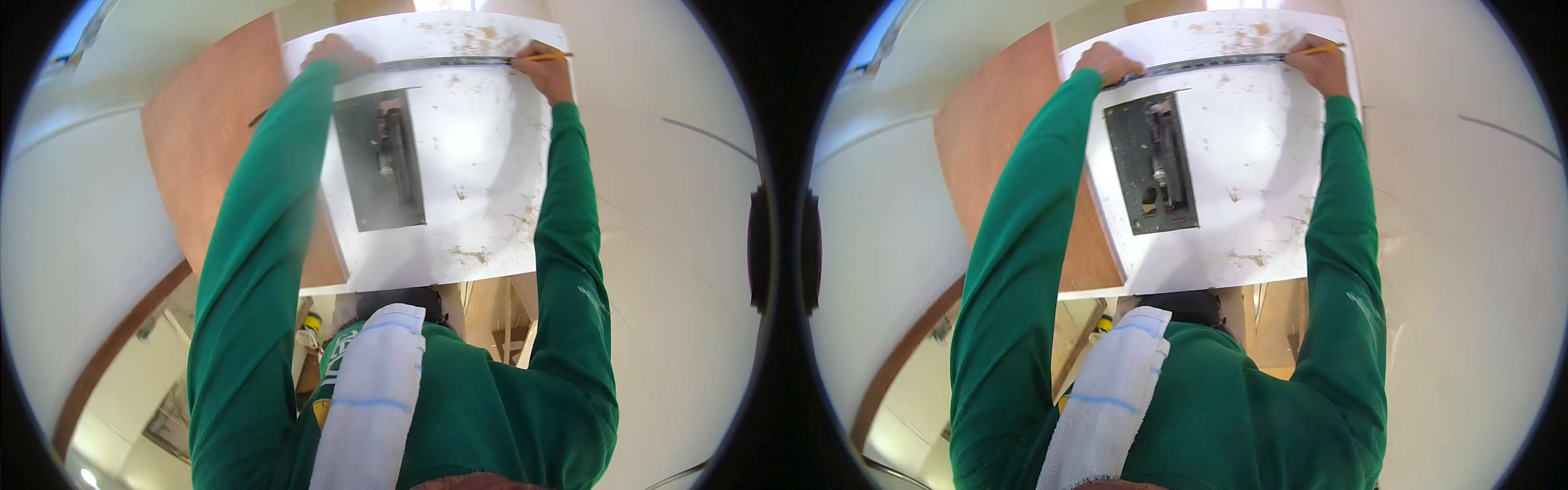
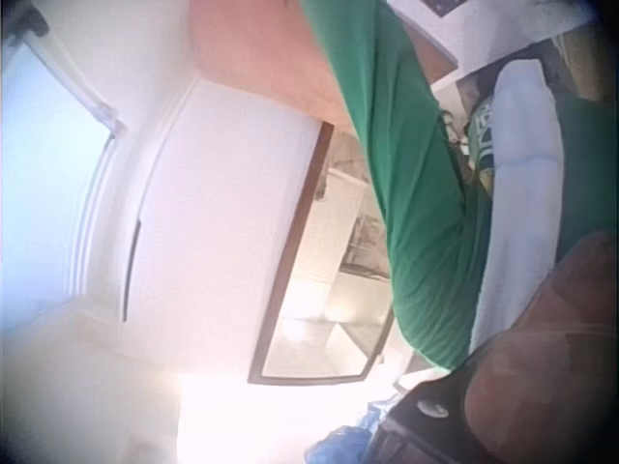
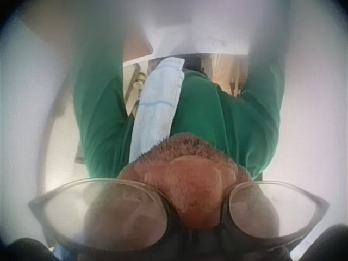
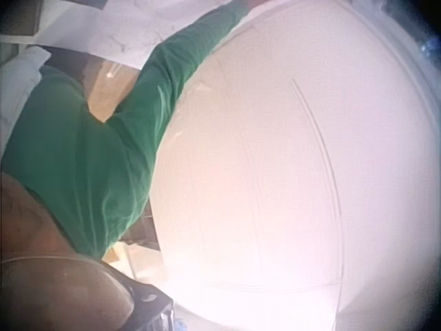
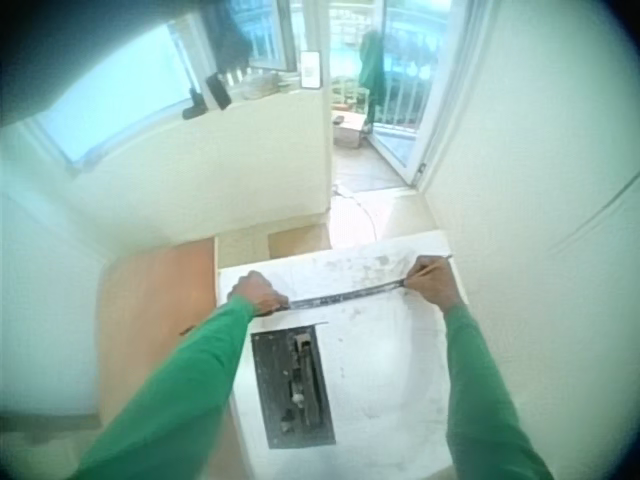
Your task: The person measures and marks a white cabinet panel with a tape measure and pencil, then retrieves a wooden trim piece and secures it to the panel using a cordless drill. They later place a wooden board onto the assembled structure.
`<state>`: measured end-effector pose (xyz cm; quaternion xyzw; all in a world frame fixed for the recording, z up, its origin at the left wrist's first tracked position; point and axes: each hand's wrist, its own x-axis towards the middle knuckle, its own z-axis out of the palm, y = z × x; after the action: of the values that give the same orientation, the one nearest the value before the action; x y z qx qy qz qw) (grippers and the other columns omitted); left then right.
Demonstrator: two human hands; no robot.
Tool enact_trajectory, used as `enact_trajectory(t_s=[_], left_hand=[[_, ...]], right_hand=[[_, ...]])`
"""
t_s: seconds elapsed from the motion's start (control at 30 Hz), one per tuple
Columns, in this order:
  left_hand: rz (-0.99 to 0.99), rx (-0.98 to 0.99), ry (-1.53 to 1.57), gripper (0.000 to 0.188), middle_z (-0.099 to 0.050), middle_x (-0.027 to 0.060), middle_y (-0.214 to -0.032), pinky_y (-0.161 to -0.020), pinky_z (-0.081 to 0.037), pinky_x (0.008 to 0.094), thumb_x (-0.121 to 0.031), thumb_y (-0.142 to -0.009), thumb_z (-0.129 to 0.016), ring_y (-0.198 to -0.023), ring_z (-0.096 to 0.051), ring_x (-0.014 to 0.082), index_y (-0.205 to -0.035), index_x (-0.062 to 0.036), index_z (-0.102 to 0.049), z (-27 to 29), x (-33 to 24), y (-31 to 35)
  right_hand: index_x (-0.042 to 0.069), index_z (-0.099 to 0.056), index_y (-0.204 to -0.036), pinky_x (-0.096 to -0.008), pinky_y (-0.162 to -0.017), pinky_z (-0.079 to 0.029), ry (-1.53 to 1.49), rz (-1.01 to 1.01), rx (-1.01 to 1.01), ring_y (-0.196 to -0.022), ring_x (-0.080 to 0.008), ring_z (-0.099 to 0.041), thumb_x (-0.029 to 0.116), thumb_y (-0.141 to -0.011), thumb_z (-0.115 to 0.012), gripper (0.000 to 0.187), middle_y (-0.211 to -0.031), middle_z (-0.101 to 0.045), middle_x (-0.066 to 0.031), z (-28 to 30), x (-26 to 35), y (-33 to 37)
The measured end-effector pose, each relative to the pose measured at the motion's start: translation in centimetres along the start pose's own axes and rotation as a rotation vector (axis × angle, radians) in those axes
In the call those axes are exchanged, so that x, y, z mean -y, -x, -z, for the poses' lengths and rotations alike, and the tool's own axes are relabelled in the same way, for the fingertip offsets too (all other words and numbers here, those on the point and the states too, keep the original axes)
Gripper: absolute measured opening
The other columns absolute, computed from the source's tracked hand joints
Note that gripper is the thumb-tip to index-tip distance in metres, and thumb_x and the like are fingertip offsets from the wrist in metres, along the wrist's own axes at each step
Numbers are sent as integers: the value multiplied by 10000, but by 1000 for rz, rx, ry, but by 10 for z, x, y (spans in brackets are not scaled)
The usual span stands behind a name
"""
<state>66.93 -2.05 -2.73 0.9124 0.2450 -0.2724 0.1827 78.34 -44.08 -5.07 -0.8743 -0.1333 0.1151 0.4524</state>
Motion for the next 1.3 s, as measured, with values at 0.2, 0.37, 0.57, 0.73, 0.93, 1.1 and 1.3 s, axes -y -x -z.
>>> enact_trajectory(t_s=[0.2, 0.37, 0.57, 0.73, 0.93, 1.1, 1.3], left_hand=[[-117, -53, -45, 620, -830, 174, -1045, -925, -601, 415, -632, -751, -885, -974, -784, 302, -974, -54, -872, 7, -1, -5], [-14, 76, 59, 615, -835, 146, -1165, -1020, -595, 400, -542, -720, -935, -1099, -783, 306, -1075, -44, -867, 9, -3, -10], [-18, 39, 141, 563, -837, 152, -1071, -981, -596, 389, -505, -689, -973, -1025, -784, 279, -972, -30, -864, -1, 6, -19], [-52, 66, 312, 438, -820, 106, -932, -836, -593, 350, -394, -746, -973, -833, -750, 211, -945, -21, -855, 2, 13, -12], [-39, 55, 648, 302, -748, 28, -809, -664, -517, 297, -287, -850, -953, -679, -652, 121, -910, -17, -832, 32, 33, 59], [-85, 53, 739, 257, -731, 14, -821, -714, -499, 272, -238, -868, -947, -769, -641, 101, -893, -14, -822, -10, 64, 196], [36, 114, 606, 357, -756, 43, -828, -727, -541, 291, -290, -809, -985, -777, -674, 128, -903, 11, -819, -133, 66, 340]], right_hand=[[80, -798, -853, -344, -737, -591, 144, 49, -85, -749, -184, -726, 212, -769, -853, 166, -809, -787, -60, -2, -3, -1], [106, -803, -863, -375, -769, -606, 152, -33, -44, -775, -223, -745, 214, -769, -839, 148, -844, -803, -69, -4, 1, -5], [110, -797, -1235, -535, -1016, -542, -20, -128, -241, -1143, -329, -745, 160, -858, -832, 382, -1129, -798, -175, 18, 9, 17], [10, -759, -941, -282, -743, -542, -305, -65, -623, -788, -97, -661, 128, -906, -840, 147, -838, -749, -20, 39, 14, 134], [11, -742, -962, -274, -763, -548, -458, -245, -500, -823, -115, -675, 52, -935, -834, 105, -890, -752, -40, 38, -6, 286], [7, -724, -960, -305, -817, -565, -542, -353, -391, -855, -152, -702, 134, -1035, -758, 151, -899, -755, -70, 41, -26, 370], [0, -714, -886, -312, -815, -542, -664, -531, -352, -879, -172, -710, 393, -1180, -546, 519, -895, -755, -91, 30, -23, 445]])
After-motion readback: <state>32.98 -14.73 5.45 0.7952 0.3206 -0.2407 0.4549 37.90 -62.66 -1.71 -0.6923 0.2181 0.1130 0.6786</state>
